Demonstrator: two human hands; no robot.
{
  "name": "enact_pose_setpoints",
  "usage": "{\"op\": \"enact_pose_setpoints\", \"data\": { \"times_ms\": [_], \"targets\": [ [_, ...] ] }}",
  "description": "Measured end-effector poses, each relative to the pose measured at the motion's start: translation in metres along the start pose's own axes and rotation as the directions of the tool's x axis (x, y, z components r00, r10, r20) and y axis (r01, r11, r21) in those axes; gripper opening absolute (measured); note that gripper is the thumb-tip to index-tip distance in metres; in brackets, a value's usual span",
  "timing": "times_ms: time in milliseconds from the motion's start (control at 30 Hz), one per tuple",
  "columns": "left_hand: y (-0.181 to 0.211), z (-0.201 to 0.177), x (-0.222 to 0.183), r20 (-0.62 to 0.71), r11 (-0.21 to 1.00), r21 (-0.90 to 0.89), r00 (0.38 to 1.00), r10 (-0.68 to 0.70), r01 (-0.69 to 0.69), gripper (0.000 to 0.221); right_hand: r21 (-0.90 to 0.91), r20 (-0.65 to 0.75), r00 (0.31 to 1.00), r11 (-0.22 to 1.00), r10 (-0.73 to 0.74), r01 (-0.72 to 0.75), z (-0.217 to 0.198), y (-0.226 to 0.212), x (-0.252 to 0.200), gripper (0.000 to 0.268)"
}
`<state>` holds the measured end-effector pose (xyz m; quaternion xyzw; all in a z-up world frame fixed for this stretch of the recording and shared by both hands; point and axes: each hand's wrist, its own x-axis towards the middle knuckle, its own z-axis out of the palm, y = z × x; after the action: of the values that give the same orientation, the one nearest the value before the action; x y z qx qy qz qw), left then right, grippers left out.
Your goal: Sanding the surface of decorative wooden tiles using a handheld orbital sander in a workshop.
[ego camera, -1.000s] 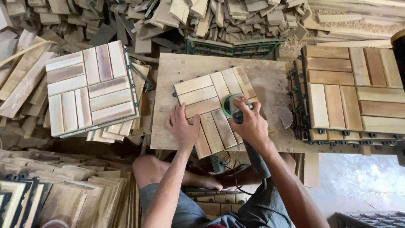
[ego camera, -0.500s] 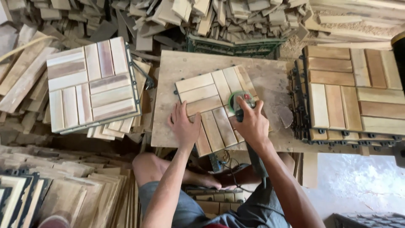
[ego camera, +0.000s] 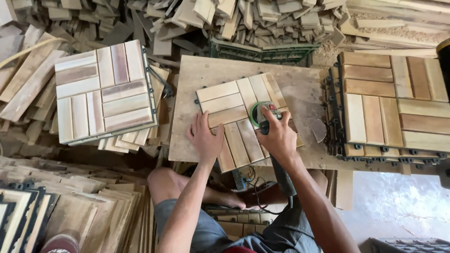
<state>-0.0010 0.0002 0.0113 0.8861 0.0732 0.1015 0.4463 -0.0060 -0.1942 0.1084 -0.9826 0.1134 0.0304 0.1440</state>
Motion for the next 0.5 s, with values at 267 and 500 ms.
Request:
{"op": "enact_pose_setpoints", "data": {
  "times_ms": [267, 500],
  "targets": [
    [-0.004, 0.000, -0.005, 0.014, 1.000, 0.011, 1.000, -0.003, 0.003, 0.062, 0.022, -0.036, 0.999, 1.000, -0.009, 0.010, 0.005, 0.009, -0.009, 0.069],
    [-0.002, 0.001, -0.002, -0.008, 1.000, 0.014, 1.000, 0.019, -0.019, 0.061, 0.040, 0.009, 0.999, 0.999, 0.036, -0.036, 0.000, 0.033, 0.000, 0.071]
  ]
}}
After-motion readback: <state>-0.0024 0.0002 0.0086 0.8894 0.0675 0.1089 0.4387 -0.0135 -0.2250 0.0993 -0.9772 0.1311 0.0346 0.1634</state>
